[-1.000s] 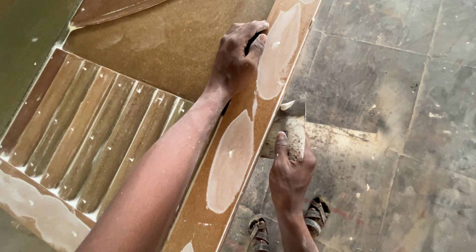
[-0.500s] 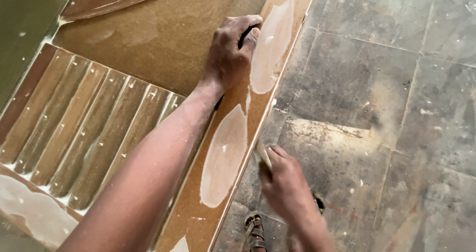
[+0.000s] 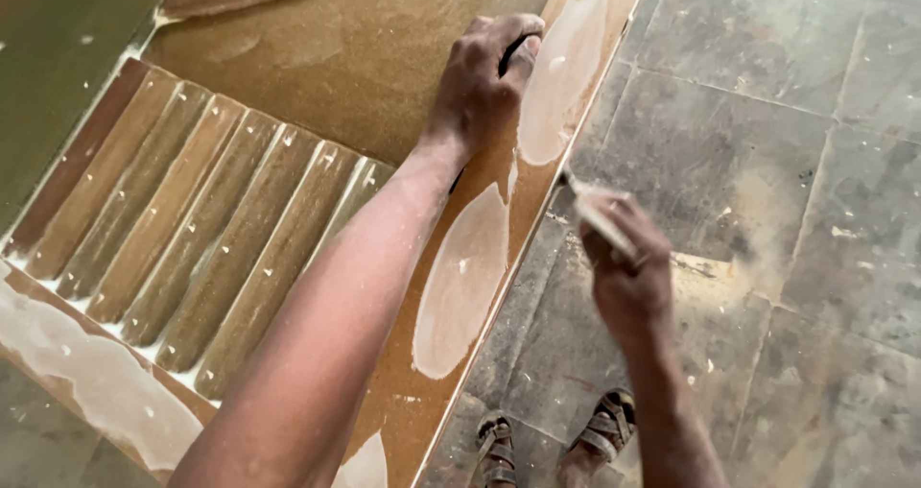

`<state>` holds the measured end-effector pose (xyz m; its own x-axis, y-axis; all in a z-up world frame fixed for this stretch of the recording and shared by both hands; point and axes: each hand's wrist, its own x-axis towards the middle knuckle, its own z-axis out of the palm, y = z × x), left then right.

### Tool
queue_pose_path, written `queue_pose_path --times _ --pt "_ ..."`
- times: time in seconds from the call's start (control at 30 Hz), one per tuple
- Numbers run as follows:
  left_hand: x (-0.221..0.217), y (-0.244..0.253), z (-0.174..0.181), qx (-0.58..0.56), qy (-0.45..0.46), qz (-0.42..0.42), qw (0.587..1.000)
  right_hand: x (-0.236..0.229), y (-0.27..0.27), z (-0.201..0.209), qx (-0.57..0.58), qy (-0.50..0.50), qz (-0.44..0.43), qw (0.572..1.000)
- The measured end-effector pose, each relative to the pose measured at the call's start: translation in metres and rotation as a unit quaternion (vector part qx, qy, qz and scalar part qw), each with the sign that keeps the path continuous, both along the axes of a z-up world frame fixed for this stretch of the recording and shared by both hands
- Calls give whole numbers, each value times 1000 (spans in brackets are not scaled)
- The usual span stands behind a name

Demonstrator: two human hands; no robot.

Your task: The person applies white putty to the surfaces and edges of a large decorative wooden door panel using a metal spreader tool, smoothing it over various sections by hand.

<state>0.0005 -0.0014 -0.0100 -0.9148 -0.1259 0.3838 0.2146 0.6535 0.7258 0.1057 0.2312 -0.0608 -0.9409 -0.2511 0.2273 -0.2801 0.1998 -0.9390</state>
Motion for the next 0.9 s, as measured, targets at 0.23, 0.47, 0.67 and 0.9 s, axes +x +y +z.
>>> queue_pose_path --times 0.23,0.47,0.67,0.9 --pt "0 -1 -8 -41 26 -12 999 74 -2 -15 3 9 -27 1000" --pt "55 10 -29 -256 155 -21 954 143 -7 -38 -234 -131 -97 958" --pt "225 6 15 -254 74 -113 958 182 -34 21 -244 -158 -122 949" --pt "272 18 43 -287 -2 -62 956 220 -70 37 32 -67 -170 983"
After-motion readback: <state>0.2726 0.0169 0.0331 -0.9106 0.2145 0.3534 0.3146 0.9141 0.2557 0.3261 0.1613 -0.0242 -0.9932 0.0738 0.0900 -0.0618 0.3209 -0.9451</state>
